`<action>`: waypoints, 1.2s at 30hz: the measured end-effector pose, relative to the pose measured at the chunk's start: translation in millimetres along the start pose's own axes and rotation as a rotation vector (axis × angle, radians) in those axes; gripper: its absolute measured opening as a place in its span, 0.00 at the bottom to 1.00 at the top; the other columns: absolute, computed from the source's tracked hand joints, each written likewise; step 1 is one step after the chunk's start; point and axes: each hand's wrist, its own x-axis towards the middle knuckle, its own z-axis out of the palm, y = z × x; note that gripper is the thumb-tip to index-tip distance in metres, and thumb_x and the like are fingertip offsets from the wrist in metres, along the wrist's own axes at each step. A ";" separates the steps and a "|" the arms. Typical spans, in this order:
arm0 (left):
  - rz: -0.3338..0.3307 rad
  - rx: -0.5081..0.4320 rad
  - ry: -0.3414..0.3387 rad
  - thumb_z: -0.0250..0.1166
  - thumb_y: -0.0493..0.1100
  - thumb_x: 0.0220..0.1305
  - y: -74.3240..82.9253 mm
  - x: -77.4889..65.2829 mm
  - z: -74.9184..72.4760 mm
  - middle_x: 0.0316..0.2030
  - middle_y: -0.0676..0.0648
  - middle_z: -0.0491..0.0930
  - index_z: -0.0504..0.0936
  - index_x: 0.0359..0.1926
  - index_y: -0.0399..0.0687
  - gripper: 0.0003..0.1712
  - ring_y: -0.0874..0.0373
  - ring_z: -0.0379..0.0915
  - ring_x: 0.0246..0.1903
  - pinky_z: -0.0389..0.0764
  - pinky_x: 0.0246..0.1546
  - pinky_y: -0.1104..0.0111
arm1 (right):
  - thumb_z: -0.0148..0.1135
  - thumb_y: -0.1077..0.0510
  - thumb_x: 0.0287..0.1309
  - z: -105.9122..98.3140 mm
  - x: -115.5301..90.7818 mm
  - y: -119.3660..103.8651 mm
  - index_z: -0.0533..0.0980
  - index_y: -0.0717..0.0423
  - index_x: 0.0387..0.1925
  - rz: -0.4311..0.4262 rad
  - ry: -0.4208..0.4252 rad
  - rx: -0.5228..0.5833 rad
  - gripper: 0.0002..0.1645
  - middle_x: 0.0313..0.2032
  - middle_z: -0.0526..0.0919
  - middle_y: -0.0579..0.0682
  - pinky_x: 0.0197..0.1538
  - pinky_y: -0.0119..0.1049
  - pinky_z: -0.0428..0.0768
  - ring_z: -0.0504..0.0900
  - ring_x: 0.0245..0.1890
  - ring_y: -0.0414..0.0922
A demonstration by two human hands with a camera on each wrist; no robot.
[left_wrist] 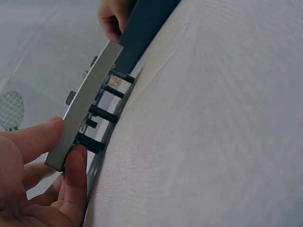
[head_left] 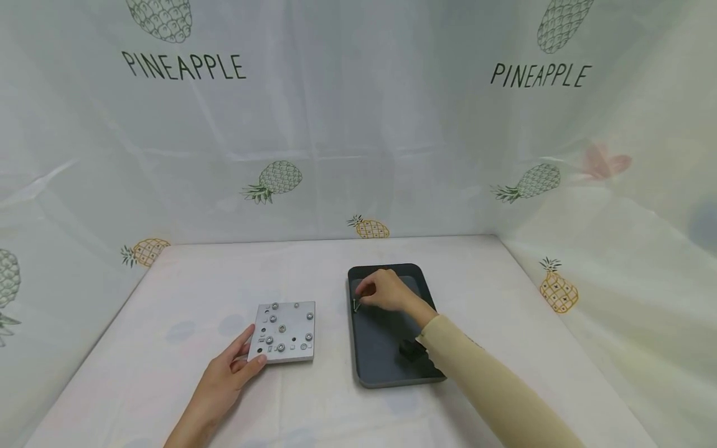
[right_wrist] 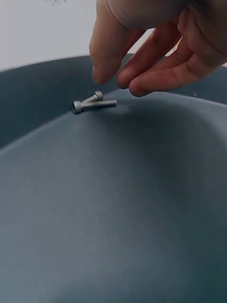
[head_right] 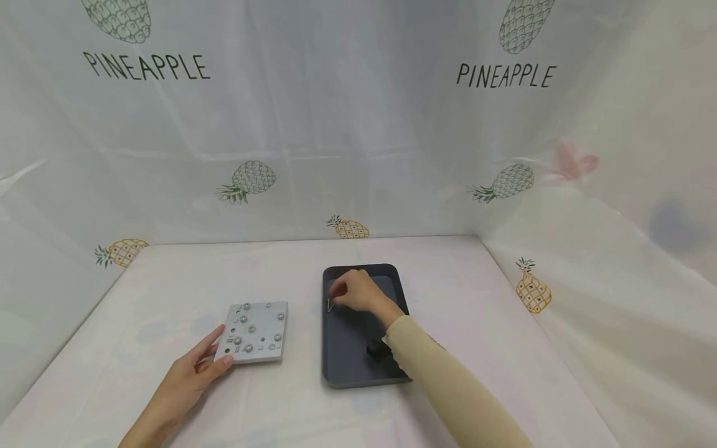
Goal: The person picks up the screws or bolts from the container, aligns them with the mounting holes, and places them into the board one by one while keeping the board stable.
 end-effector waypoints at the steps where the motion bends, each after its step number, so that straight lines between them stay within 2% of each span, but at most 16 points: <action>1: -0.001 -0.003 -0.001 0.73 0.59 0.69 -0.3 0.0 0.0 0.70 0.42 0.75 0.56 0.85 0.57 0.53 0.63 0.77 0.47 0.71 0.50 0.77 | 0.75 0.63 0.63 0.7 0.6 1.2 0.90 0.55 0.43 -0.001 -0.010 -0.006 0.07 0.39 0.91 0.46 0.43 0.33 0.83 0.87 0.38 0.39; 10: -0.012 -0.012 -0.009 0.73 0.60 0.68 -0.9 0.5 0.2 0.70 0.42 0.74 0.56 0.85 0.58 0.53 0.63 0.78 0.47 0.72 0.50 0.77 | 0.75 0.66 0.61 7.2 3.9 6.2 0.90 0.52 0.42 -0.045 -0.098 -0.046 0.09 0.39 0.90 0.44 0.42 0.32 0.81 0.81 0.36 0.35; 16: -0.017 -0.018 -0.008 0.73 0.58 0.69 1.6 -0.4 1.1 0.71 0.41 0.74 0.56 0.85 0.58 0.52 0.63 0.78 0.48 0.73 0.49 0.78 | 0.77 0.65 0.60 10.7 3.5 8.6 0.90 0.52 0.41 -0.018 -0.106 -0.039 0.08 0.38 0.90 0.44 0.43 0.33 0.81 0.82 0.35 0.35; 24: -0.019 -0.033 -0.002 0.73 0.55 0.71 4.2 -2.4 2.1 0.70 0.40 0.74 0.56 0.85 0.56 0.51 0.62 0.76 0.44 0.73 0.45 0.76 | 0.79 0.63 0.59 12.2 1.4 9.3 0.91 0.52 0.38 -0.046 -0.117 -0.013 0.06 0.36 0.91 0.43 0.43 0.32 0.83 0.85 0.35 0.34; 36: -0.020 -0.022 0.005 0.73 0.57 0.70 3.7 -1.6 3.4 0.69 0.40 0.73 0.56 0.85 0.55 0.52 0.62 0.76 0.44 0.73 0.45 0.76 | 0.79 0.60 0.59 15.3 0.4 12.5 0.91 0.48 0.32 -0.075 -0.116 -0.066 0.03 0.31 0.89 0.38 0.43 0.31 0.81 0.81 0.31 0.30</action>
